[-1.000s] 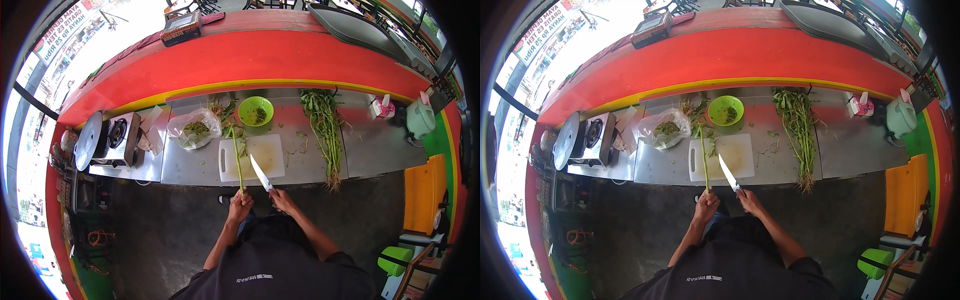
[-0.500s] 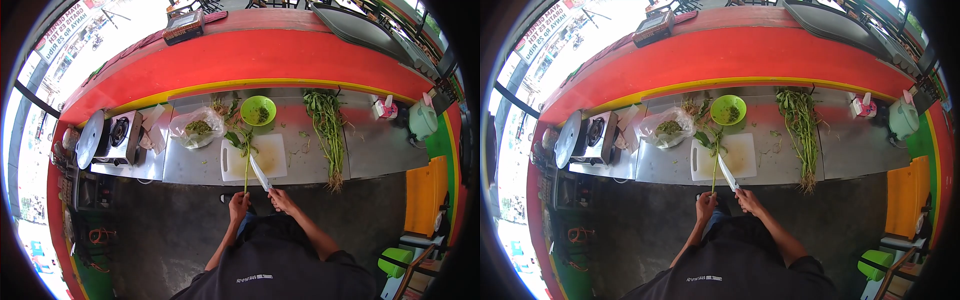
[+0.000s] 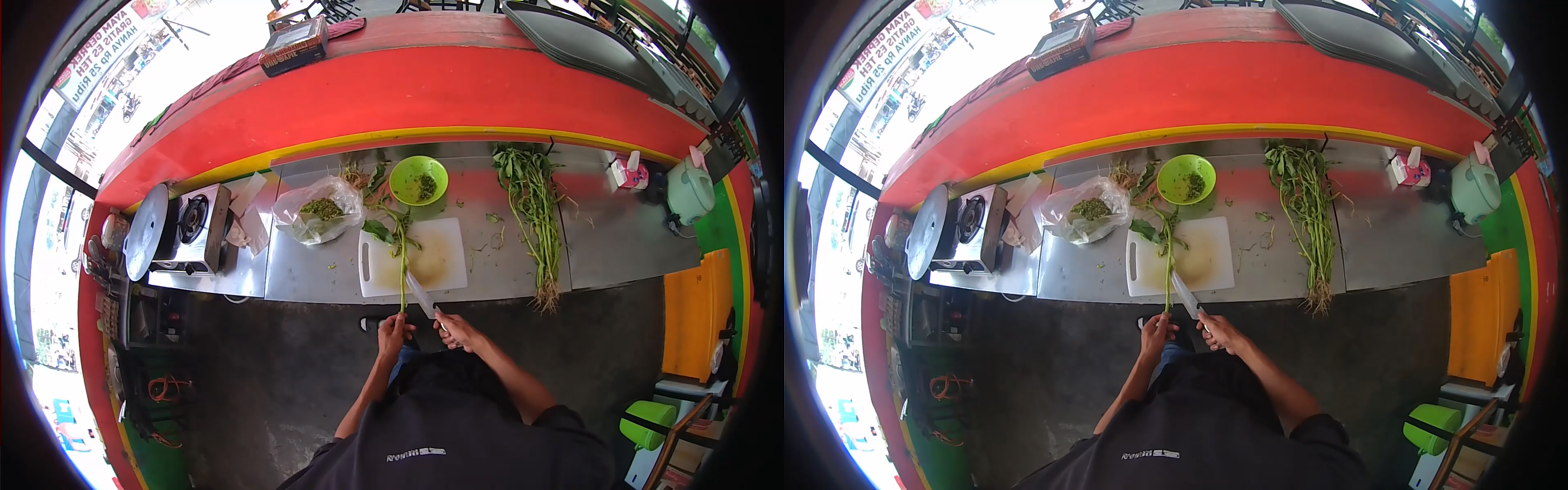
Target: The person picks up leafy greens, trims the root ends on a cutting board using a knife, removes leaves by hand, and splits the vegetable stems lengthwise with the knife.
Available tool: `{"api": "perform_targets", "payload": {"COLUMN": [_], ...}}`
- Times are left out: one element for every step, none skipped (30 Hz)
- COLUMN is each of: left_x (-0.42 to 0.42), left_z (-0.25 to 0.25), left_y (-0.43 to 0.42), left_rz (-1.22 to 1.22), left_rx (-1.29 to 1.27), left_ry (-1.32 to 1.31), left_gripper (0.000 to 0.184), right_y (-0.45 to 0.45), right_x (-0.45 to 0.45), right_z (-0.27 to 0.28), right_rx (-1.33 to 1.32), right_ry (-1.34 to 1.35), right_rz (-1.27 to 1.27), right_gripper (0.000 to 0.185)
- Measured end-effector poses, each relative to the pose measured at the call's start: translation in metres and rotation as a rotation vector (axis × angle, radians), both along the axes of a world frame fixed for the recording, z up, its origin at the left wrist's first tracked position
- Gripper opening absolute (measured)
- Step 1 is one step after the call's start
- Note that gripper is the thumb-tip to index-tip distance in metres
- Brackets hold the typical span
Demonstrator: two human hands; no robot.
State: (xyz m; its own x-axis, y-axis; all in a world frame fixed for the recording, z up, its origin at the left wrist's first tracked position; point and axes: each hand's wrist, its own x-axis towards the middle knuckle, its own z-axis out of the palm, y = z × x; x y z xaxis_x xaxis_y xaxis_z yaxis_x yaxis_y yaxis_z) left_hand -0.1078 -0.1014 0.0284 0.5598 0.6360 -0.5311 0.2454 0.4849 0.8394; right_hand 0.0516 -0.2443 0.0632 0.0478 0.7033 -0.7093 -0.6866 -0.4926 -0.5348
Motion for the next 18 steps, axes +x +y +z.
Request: {"api": "perform_targets", "payload": {"left_x": [0.0, 0.001, 0.002, 0.003, 0.003, 0.003, 0.003, 0.003, 0.003, 0.003, 0.002, 0.003, 0.004, 0.005, 0.005, 0.005, 0.005, 0.004], "left_z": [-0.002, -0.003, 0.0, 0.003, 0.006, 0.011, 0.011, 0.011, 0.015, 0.019, 0.022, 0.028, 0.034, 0.039, 0.042, 0.042, 0.042, 0.041], "left_y": [-0.001, -0.001, -0.001, -0.002, -0.002, -0.002, -0.001, 0.0, 0.001, 0.003, 0.004, 0.005, 0.007, 0.008, 0.008, 0.008, 0.008, 0.008], "left_rz": [-0.002, -0.01, -0.018, -0.019, -0.021, -0.025, -0.027, 0.011, 0.05, 0.049, 0.066, 0.081, 0.08, 0.08, 0.082, 0.085, 0.127, 0.169], "left_rx": [0.0, 0.0, 0.001, 0.001, -0.014, -0.028, -0.028, -0.102, -0.175, -0.174, -0.229, -0.285, -0.284, -0.263, -0.242, -0.24, -0.157, -0.075], "left_ry": [0.001, 0.016, 0.031, 0.031, 0.028, 0.024, 0.023, -0.039, -0.1, -0.1, -0.157, -0.214, -0.213, -0.243, -0.275, -0.276, -0.224, -0.17], "left_gripper": [0.037, 0.037, 0.037, 0.037, 0.038, 0.038, 0.038, 0.037, 0.037, 0.037, 0.036, 0.035, 0.035, 0.033, 0.032, 0.032, 0.03, 0.029], "right_y": [-0.001, -0.001, -0.002, -0.002, -0.002, -0.002, -0.003, -0.002, 0.0, 0.0, -0.001, -0.001, -0.001, -0.001, -0.003, -0.002, -0.003, -0.003], "right_x": [0.0, -0.001, -0.001, -0.002, -0.003, -0.003, -0.003, -0.004, -0.006, -0.007, -0.006, -0.005, -0.005, -0.006, -0.007, -0.007, -0.005, -0.004], "right_z": [-0.003, -0.005, -0.009, -0.012, -0.016, -0.02, -0.028, -0.036, -0.043, -0.05, -0.056, -0.057, -0.056, -0.059, -0.082, -0.085, -0.087, -0.07], "right_rx": [-0.012, -0.012, -0.033, -0.055, -0.055, -0.074, -0.094, -0.094, -0.089, -0.083, -0.082, -0.096, -0.109, -0.108, -0.03, 0.051, 0.056, 0.011], "right_ry": [0.021, 0.021, -0.047, -0.114, -0.113, -0.352, -0.592, -0.593, -0.795, -0.997, -0.997, -1.031, -1.065, -1.064, -1.18, -1.296, -1.298, -1.121], "right_rz": [0.003, 0.0, 0.021, 0.044, 0.043, 0.106, 0.169, 0.166, 0.183, 0.199, 0.198, 0.215, 0.232, 0.232, 0.196, 0.158, 0.159, 0.162], "right_gripper": [0.042, 0.042, 0.043, 0.044, 0.044, 0.046, 0.047, 0.047, 0.048, 0.05, 0.05, 0.05, 0.051, 0.051, 0.049, 0.049, 0.049, 0.048]}}
